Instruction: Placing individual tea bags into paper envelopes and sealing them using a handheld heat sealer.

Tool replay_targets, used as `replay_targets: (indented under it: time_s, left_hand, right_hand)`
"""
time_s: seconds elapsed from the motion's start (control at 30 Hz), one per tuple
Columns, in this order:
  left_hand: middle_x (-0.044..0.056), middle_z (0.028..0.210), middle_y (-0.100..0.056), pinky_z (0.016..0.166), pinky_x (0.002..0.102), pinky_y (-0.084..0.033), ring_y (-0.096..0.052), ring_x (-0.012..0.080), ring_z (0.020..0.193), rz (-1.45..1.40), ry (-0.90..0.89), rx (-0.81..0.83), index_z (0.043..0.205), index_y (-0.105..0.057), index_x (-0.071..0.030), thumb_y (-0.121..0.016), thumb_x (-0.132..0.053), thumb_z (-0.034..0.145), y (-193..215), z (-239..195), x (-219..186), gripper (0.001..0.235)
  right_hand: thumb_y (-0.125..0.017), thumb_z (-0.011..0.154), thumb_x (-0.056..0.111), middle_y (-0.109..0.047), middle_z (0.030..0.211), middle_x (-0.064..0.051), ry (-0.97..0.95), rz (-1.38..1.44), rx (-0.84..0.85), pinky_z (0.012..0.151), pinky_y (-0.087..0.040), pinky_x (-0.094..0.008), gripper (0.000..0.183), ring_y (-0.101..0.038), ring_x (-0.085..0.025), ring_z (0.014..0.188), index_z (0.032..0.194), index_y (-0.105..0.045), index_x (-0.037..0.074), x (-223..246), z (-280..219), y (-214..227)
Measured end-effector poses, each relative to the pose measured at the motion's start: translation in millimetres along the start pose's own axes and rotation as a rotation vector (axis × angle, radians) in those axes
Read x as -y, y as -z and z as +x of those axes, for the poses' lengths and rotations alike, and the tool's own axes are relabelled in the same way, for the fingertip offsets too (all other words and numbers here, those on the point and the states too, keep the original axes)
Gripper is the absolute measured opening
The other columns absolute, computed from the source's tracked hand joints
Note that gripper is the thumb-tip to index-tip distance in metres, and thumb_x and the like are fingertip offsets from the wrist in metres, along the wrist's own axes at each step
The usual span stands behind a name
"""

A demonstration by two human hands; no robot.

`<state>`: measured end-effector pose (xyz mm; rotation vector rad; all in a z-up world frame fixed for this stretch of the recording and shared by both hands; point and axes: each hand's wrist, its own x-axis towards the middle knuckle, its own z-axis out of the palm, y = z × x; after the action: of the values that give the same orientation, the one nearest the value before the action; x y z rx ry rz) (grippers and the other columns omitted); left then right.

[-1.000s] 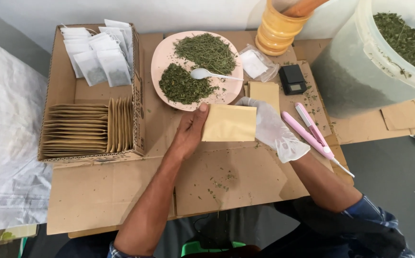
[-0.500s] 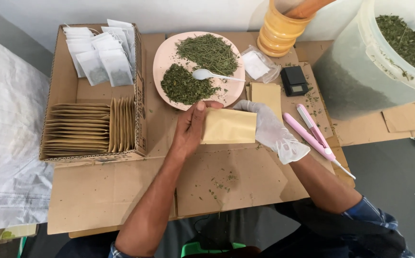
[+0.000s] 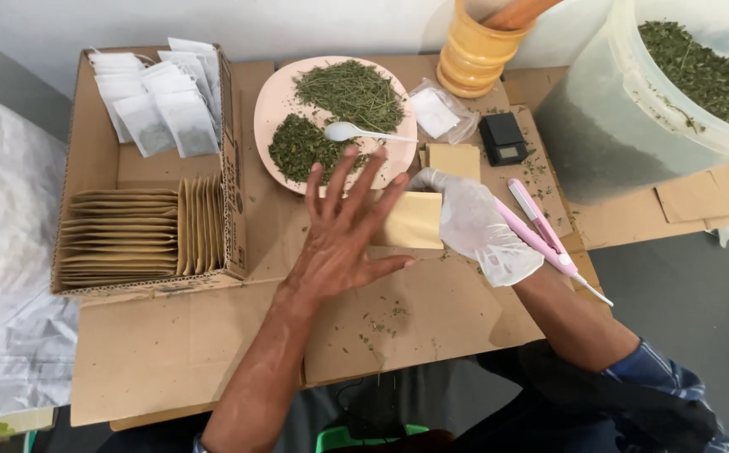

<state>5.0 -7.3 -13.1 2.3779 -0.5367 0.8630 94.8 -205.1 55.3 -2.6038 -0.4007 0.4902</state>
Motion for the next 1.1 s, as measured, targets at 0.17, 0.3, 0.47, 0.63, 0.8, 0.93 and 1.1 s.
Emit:
replay_targets:
  time_s: [0.17,0.3,0.47,0.63,0.8,0.93,1.1]
  left_hand:
    - [0.007,0.182,-0.041,0.137,0.071,0.006,-0.024,0.0303,0.173,-0.001,-0.013,0.065,0.177,-0.037,-0.031,-0.099,-0.045,0.087,-7.1,-2.4,-8.3,0.111]
    - [0.005,0.171,-0.056,0.138,0.071,-0.003,-0.045,0.0282,0.164,-0.016,-0.016,-0.001,0.17,-0.053,-0.026,-0.102,-0.026,0.081,-14.0,-5.1,1.3,0.102]
    - [0.005,0.164,-0.061,0.14,0.067,-0.009,-0.053,0.0296,0.159,-0.064,0.023,-0.026,0.167,-0.056,-0.026,-0.103,-0.024,0.077,-12.4,-7.0,3.1,0.102]
    - [0.009,0.157,-0.067,0.14,0.065,-0.017,-0.058,0.0322,0.155,-0.094,0.084,-0.04,0.164,-0.059,-0.024,-0.105,-0.021,0.074,-13.1,-8.1,11.6,0.101]
    - [0.013,0.153,-0.068,0.139,0.065,-0.022,-0.059,0.0345,0.154,-0.215,0.151,-0.077,0.162,-0.058,-0.017,-0.106,-0.021,0.076,-9.9,-7.0,11.2,0.099]
    - [0.011,0.155,-0.068,0.14,0.063,-0.022,-0.059,0.0324,0.154,-0.252,0.171,-0.053,0.161,-0.058,-0.016,-0.106,-0.026,0.076,-14.2,-6.6,7.2,0.098]
    - [0.01,0.158,-0.066,0.141,0.059,-0.02,-0.057,0.0291,0.156,-0.295,0.196,-0.005,0.159,-0.057,-0.014,-0.105,-0.035,0.076,-16.9,-6.1,4.8,0.098]
  right_hand:
    - [-0.059,0.092,0.016,-0.085,0.111,-0.011,0.141,-0.251,-0.148,0.103,-0.063,-0.053,0.049,-0.08,-0.037,0.115,0.137,-0.077,0.025,-16.9,14.5,-20.6]
    - [-0.065,0.09,0.029,-0.085,0.113,-0.007,0.099,-0.16,-0.104,0.105,-0.06,-0.057,0.043,-0.078,-0.036,0.119,0.131,-0.078,0.03,5.3,7.8,-13.0]
    - [-0.071,0.088,0.043,-0.085,0.115,-0.003,0.058,-0.063,-0.05,0.108,-0.056,-0.061,0.038,-0.076,-0.034,0.124,0.125,-0.079,0.035,18.8,-10.9,0.9]
    - [-0.077,0.086,0.057,-0.085,0.117,0.001,0.016,0.038,-0.01,0.111,-0.052,-0.065,0.037,-0.074,-0.033,0.128,0.119,-0.081,0.04,42.7,-42.4,33.1]
    - [-0.07,0.11,0.035,-0.08,0.103,-0.018,0.191,0.336,-0.192,0.102,-0.056,-0.057,0.032,-0.079,-0.038,0.11,0.129,-0.081,0.011,-1.6,-38.2,65.8]
    - [-0.073,0.108,0.027,-0.077,0.104,-0.011,0.22,0.475,-0.242,0.099,-0.058,-0.046,0.023,-0.073,-0.02,0.108,0.123,-0.082,0.012,2.5,-62.1,78.4]
    - [-0.078,0.101,0.012,-0.074,0.11,-0.01,0.276,0.545,-0.135,0.088,-0.061,-0.037,0.024,-0.069,-0.02,0.096,0.124,-0.084,0.013,5.5,-67.6,77.7]
